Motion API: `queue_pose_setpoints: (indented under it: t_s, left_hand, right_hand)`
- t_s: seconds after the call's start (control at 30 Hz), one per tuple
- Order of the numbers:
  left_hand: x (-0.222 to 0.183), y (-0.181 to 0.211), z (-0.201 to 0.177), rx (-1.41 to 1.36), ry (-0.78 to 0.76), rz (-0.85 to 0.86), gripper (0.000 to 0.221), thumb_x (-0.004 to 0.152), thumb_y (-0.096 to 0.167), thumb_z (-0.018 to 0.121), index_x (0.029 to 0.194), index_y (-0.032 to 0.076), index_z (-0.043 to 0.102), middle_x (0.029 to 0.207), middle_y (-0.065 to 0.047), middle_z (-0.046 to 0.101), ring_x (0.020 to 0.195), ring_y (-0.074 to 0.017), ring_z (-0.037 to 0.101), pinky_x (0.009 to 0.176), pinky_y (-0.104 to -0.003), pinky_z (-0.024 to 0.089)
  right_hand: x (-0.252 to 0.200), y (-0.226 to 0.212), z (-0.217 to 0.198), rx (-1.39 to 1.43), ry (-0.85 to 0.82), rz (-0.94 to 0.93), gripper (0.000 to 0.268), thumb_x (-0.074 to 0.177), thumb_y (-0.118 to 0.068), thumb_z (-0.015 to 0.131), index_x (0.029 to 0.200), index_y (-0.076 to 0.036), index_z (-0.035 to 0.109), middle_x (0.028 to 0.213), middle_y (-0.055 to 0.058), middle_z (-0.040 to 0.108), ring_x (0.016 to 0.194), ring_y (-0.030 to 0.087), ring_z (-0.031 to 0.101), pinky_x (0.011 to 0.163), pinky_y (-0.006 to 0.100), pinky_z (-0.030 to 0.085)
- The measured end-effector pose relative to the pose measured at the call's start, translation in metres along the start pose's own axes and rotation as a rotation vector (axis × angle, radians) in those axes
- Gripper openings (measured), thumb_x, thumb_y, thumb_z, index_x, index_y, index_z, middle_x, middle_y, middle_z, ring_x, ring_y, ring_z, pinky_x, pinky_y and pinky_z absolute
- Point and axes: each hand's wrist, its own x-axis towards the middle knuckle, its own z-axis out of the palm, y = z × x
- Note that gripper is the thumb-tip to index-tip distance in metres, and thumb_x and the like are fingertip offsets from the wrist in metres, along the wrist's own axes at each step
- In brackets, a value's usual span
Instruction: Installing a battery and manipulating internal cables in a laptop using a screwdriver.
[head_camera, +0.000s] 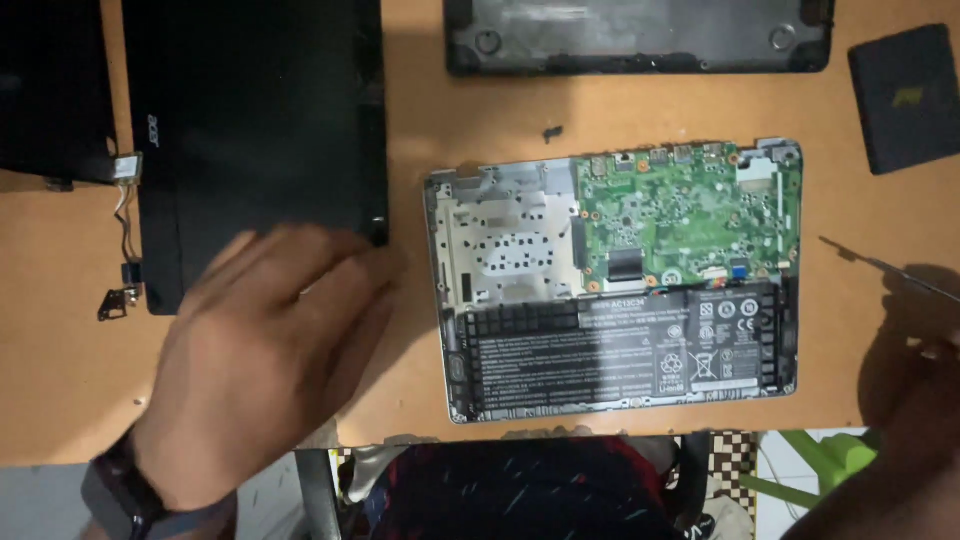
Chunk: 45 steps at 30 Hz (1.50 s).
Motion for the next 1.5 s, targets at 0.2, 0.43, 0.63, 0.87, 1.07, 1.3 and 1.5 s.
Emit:
queue_pose_setpoints:
  t_s: [0.2, 0.43, 0.63, 0.87, 1.07, 1.3, 1.5]
  left_hand:
    - [0.053, -0.012, 0.013, 0.055, 0.038, 0.109, 0.007, 0.097, 0.006, 0.066, 0.104, 0.007, 0.067, 0.101, -0.011, 0.064, 0.089, -0.0341, 0.06, 0.074, -0.044, 0.042]
    - [0.119, -0.033, 0.067, -0.048, 0.065, 0.303, 0.011, 0.095, 0.005, 0.071, 0.087, 0.001, 0.066, 0.088, -0.014, 0.057, 0.087, -0.0401, 0.057, 0.067, -0.053, 0.044]
    - [0.138, -0.024, 0.086, -0.126, 0.06, 0.295, 0.027, 0.103, 0.01, 0.071, 0.078, 0.0, 0.067, 0.078, -0.014, 0.057, 0.075, -0.0362, 0.057, 0.063, -0.049, 0.044]
    - [0.141, -0.017, 0.083, 0.01, -0.026, 0.243, 0.01, 0.097, 0.019, 0.071, 0.093, 0.01, 0.071, 0.093, -0.01, 0.066, 0.087, -0.0386, 0.064, 0.076, -0.052, 0.049]
    - [0.142, -0.011, 0.077, -0.04, -0.019, 0.209, 0.002, 0.099, 0.003, 0.071, 0.099, 0.005, 0.07, 0.099, -0.01, 0.064, 0.091, -0.034, 0.064, 0.075, -0.047, 0.052]
    - [0.15, -0.01, 0.073, -0.068, -0.179, 0.062, 0.004, 0.099, 0.003, 0.061, 0.096, 0.004, 0.064, 0.093, -0.011, 0.06, 0.08, -0.0293, 0.058, 0.06, -0.044, 0.048]
    - [0.147, -0.013, 0.075, -0.044, -0.158, 0.04, 0.007, 0.103, 0.009, 0.059, 0.098, 0.007, 0.063, 0.098, -0.012, 0.063, 0.083, -0.0335, 0.061, 0.064, -0.048, 0.047]
  right_hand:
    - [-0.002, 0.03, -0.015, 0.17, -0.077, 0.069, 0.032, 0.126, -0.02, 0.036, 0.151, -0.007, 0.05, 0.161, 0.009, 0.052, 0.152, 0.018, 0.052, 0.127, 0.022, 0.044]
    - [0.008, -0.042, 0.013, 1.891, 0.175, 0.533, 0.014, 0.114, 0.002, 0.057, 0.128, 0.002, 0.058, 0.117, 0.008, 0.061, 0.097, 0.011, 0.06, 0.086, 0.013, 0.049]
    - [0.0, 0.017, -0.001, 1.143, 0.399, 0.437, 0.022, 0.11, -0.011, 0.041, 0.114, 0.0, 0.06, 0.097, 0.0, 0.058, 0.084, -0.001, 0.059, 0.088, 0.008, 0.054]
    - [-0.009, -0.086, 0.019, 0.458, 0.562, 0.314, 0.01, 0.105, -0.021, 0.057, 0.111, -0.014, 0.06, 0.111, 0.009, 0.063, 0.08, 0.017, 0.062, 0.071, 0.027, 0.053]
    - [-0.006, -0.105, 0.026, 0.379, 0.478, 0.086, 0.03, 0.113, -0.029, 0.061, 0.114, -0.002, 0.051, 0.108, 0.018, 0.056, 0.075, 0.024, 0.06, 0.069, 0.033, 0.058]
    - [-0.002, -0.109, 0.027, 0.416, 0.458, 0.069, 0.022, 0.111, -0.021, 0.058, 0.113, 0.0, 0.053, 0.107, 0.018, 0.06, 0.073, 0.025, 0.065, 0.066, 0.031, 0.059]
    - [-0.002, -0.106, 0.025, 0.441, 0.444, 0.051, 0.021, 0.111, -0.02, 0.059, 0.113, 0.0, 0.053, 0.108, 0.018, 0.06, 0.076, 0.025, 0.066, 0.069, 0.032, 0.06]
